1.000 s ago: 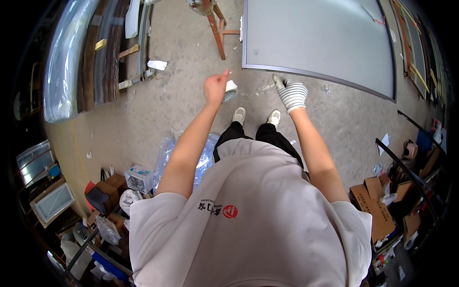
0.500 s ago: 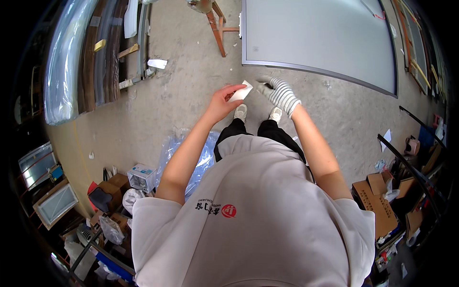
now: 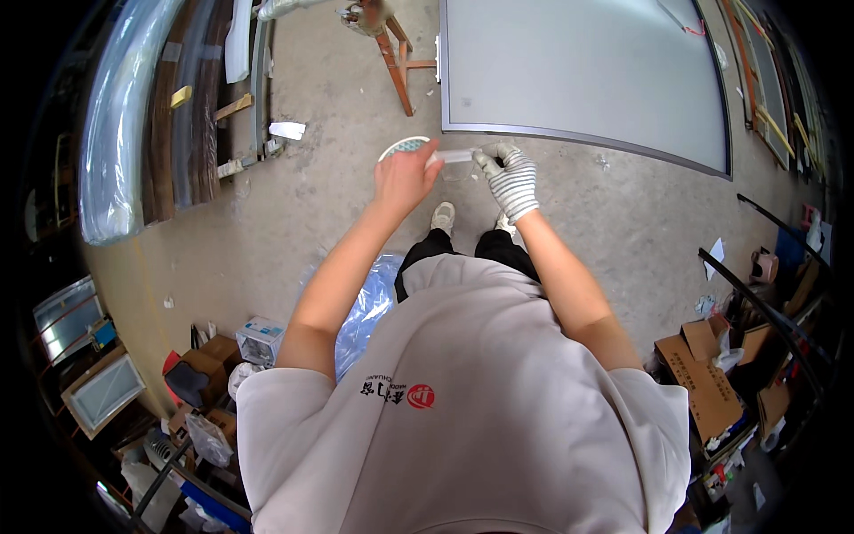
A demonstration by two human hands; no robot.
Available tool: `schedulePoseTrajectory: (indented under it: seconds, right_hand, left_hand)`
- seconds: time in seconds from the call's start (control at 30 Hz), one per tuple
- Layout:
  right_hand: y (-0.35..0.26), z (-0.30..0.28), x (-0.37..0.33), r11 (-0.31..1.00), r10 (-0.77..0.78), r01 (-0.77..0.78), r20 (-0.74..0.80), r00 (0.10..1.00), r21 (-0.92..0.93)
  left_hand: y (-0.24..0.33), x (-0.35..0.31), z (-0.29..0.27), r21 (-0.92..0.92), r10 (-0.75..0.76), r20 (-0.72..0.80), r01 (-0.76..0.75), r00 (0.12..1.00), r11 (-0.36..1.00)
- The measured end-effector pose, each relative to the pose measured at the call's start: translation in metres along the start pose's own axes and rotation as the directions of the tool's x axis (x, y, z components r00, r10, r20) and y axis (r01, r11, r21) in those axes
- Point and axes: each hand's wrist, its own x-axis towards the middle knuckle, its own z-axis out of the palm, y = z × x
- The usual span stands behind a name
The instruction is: The person applies tape to a small box and places it on a shelf. They then apply adhesive tape to the edges of a large window frame, using a utility knife to trim the excess. Finally, they spray a cleaning solution onto the frame and wipe it with a cloth.
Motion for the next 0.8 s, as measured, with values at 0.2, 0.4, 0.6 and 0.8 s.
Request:
schedulePoseTrajectory:
  seconds: [0.2,0.4,0.6,0.8]
  right_hand:
    - [0.016,0.017,0.012,0.963,0.145,-0.122,-0.081,0.986,0.240]
    - [0.015,0.021,0.014,0.969,0.154,-0.125,-0.125,0.980,0.214]
    - [0.001,0.011,0.011,0.961,0.236,-0.225,-0.054,0.970,0.158]
    - [-0.042,-0.034,0.000,0.878,0.345,-0.300,0.059,0.937,-0.373]
  left_hand:
    - [0.002,0.029,0.012,-0.074,-0.191,-0.060,0.187,0.980,0.980]
    - [-0.008,0.034,0.017,-0.159,-0.185,-0.044,0.175,0.982,0.972]
    - [-0.014,0.033,0.020,-0.221,-0.154,-0.009,0.149,0.988,0.964]
    - [-0.007,0.009,0.012,-0.241,-0.062,0.120,0.090,0.991,0.966]
